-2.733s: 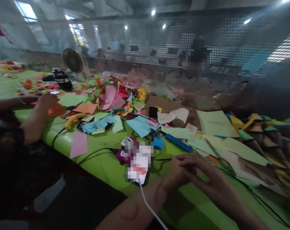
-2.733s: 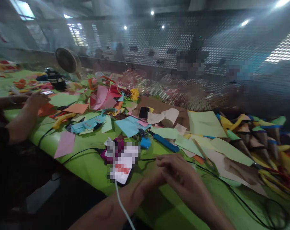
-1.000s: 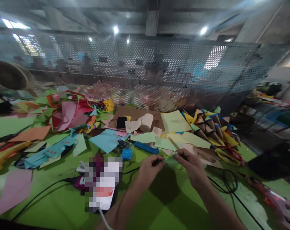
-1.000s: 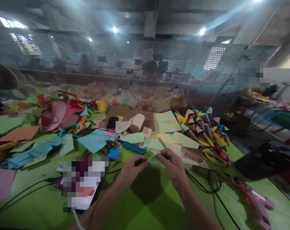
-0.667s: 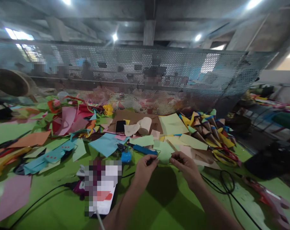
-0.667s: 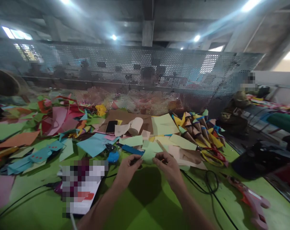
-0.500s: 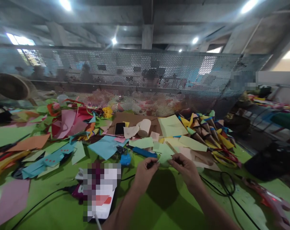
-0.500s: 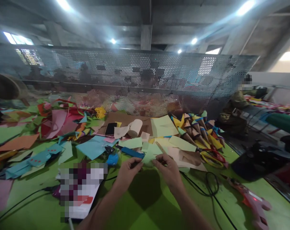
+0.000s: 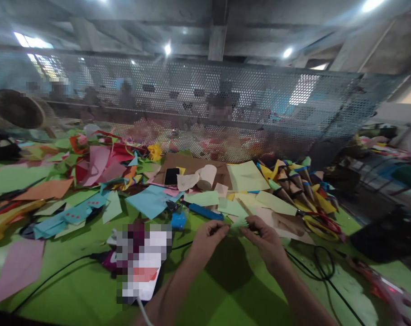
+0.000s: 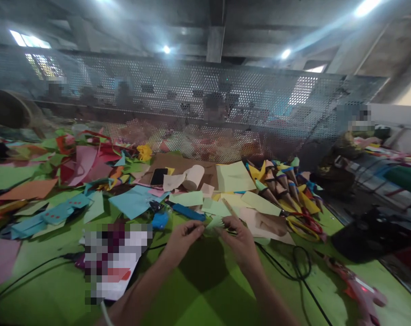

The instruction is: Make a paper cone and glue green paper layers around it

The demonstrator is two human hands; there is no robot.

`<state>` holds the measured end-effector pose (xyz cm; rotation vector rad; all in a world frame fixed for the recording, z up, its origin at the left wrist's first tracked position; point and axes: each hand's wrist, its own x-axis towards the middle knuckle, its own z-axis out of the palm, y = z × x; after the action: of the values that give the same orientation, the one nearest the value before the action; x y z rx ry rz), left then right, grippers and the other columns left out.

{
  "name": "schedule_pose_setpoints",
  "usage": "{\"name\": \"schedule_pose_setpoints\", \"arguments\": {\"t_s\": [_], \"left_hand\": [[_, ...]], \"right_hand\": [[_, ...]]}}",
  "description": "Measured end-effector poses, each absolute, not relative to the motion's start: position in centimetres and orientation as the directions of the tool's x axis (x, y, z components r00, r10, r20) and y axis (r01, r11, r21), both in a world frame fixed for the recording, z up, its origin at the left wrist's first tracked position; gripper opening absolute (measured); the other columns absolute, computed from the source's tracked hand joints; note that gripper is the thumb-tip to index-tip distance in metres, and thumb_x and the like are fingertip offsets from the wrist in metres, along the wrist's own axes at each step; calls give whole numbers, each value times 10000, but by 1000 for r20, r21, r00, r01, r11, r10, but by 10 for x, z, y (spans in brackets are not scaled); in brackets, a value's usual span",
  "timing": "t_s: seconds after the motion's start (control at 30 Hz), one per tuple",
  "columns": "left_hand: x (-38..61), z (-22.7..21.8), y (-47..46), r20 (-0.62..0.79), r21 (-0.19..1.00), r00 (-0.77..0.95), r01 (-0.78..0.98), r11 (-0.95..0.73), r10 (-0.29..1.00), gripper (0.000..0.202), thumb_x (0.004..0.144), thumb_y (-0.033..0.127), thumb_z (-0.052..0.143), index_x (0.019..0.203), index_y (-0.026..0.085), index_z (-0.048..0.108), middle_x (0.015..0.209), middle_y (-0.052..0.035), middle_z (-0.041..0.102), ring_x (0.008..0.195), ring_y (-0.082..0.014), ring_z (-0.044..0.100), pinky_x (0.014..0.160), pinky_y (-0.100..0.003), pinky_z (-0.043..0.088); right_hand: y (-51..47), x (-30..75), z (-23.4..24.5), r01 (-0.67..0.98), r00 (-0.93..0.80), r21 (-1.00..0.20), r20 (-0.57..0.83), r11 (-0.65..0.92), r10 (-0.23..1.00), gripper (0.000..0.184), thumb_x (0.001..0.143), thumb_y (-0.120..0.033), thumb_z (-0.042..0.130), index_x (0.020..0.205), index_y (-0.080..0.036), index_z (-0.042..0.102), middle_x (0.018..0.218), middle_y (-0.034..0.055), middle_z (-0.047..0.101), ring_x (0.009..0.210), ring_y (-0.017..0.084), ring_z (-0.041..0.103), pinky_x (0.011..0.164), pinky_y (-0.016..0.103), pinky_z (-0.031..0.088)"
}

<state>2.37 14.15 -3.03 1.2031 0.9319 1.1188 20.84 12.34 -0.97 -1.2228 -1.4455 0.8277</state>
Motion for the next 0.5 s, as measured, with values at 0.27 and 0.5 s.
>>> {"name": "schedule_pose_setpoints", "arguments": {"t_s": [0.27,0.5], "left_hand": [[21,-23,144,-48,963,227,-247,106,973,300,724,429,722,863,165,696,693,-10,665,635,-147,614,619,-261,487],[22,-27,146,-84,932,139,-338,127,987,314,655,417,781,795,153,686,651,2,662,567,-116,585,584,-246,482]], "right_hand": [[117,212,-1,352,-1,-871,366,343,930,100,800,-347,709,812,-249,695,931,66,623,852,240,569,728,343,479],[118,213,1,386,-48,-839,397,383,917,192,772,-319,753,959,-287,728,1087,79,634,1063,281,571,937,400,448]]}}
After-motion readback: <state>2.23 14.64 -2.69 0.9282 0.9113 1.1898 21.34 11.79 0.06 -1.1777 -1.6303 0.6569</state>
